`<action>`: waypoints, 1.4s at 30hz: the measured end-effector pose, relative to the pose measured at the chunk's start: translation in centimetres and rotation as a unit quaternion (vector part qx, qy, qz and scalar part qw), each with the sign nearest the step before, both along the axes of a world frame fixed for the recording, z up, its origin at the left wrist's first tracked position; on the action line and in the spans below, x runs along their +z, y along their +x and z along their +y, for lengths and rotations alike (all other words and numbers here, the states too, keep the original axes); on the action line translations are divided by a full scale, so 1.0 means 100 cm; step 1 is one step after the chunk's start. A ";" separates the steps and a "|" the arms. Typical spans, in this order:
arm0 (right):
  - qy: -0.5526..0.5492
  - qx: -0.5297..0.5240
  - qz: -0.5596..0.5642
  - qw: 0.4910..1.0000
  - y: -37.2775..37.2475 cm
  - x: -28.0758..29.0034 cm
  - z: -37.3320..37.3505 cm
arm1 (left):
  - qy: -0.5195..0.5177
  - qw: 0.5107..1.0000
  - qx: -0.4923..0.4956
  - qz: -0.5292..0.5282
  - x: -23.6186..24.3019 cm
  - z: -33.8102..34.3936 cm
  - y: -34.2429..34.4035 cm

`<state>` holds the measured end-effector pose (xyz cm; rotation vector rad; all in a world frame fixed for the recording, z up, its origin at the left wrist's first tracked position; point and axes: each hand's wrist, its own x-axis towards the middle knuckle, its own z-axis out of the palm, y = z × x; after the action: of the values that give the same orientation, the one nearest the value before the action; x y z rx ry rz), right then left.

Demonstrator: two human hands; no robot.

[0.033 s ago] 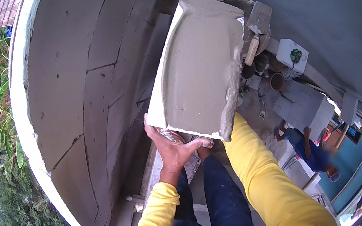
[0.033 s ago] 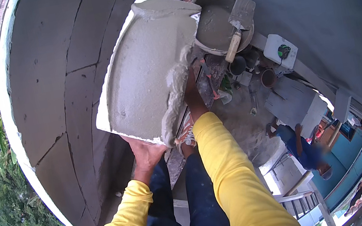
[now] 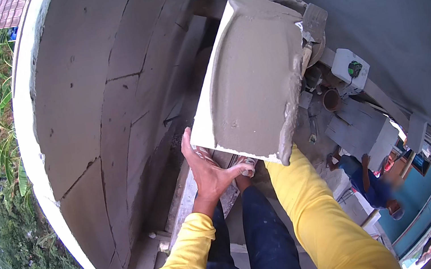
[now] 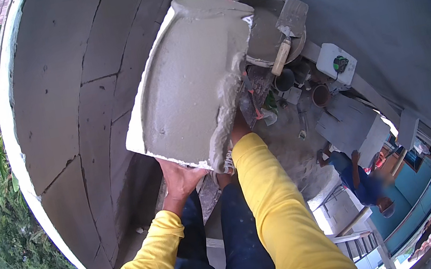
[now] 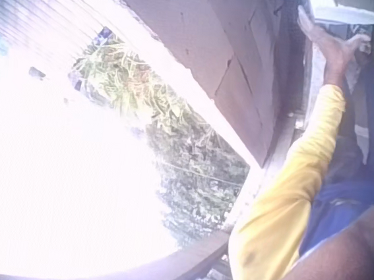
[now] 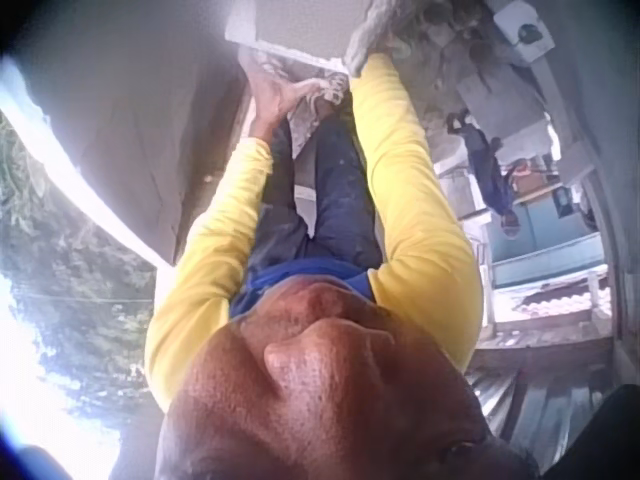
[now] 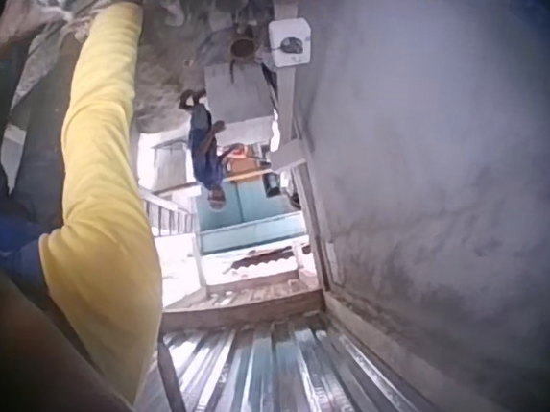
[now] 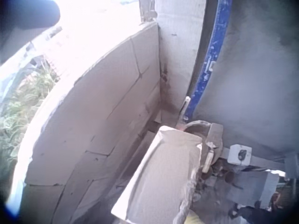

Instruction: The person installs white roof tiles along a curved roof edge. They apply cement with a trowel, position each tile, tap it into place with a hammer, and secure it with nails. The person also uses a string line to align the tiles.

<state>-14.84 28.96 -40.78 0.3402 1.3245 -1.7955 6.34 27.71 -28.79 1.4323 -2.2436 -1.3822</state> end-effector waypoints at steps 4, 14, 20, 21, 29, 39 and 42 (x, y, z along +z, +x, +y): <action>0.009 0.003 -0.007 1.000 0.000 0.002 0.003 | -0.101 0.995 0.012 -0.017 -0.026 0.018 -0.029; 0.106 0.055 0.025 0.993 0.021 0.056 0.070 | -0.091 0.993 -0.050 0.058 0.083 -0.009 -0.042; 0.182 0.093 0.029 0.979 0.063 0.169 0.139 | -0.006 0.993 -0.116 -0.016 0.264 -0.027 -0.026; 0.177 0.102 0.034 0.978 0.065 0.190 0.139 | -0.006 0.991 -0.124 -0.043 0.293 -0.028 -0.025; 0.121 0.166 0.086 0.975 0.067 0.304 0.110 | 0.013 0.960 -0.197 -0.200 0.448 -0.036 -0.018; 0.022 0.267 0.150 0.952 0.054 0.385 0.032 | -0.113 0.968 -0.188 -0.119 0.529 -0.037 0.019; 0.025 0.298 0.150 0.942 0.060 0.391 0.020 | -0.088 0.975 -0.170 -0.110 0.542 -0.046 0.018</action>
<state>-8.85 30.93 -1.67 -0.3023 1.4838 -1.3275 8.10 23.11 25.37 1.2387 -2.7791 -1.1113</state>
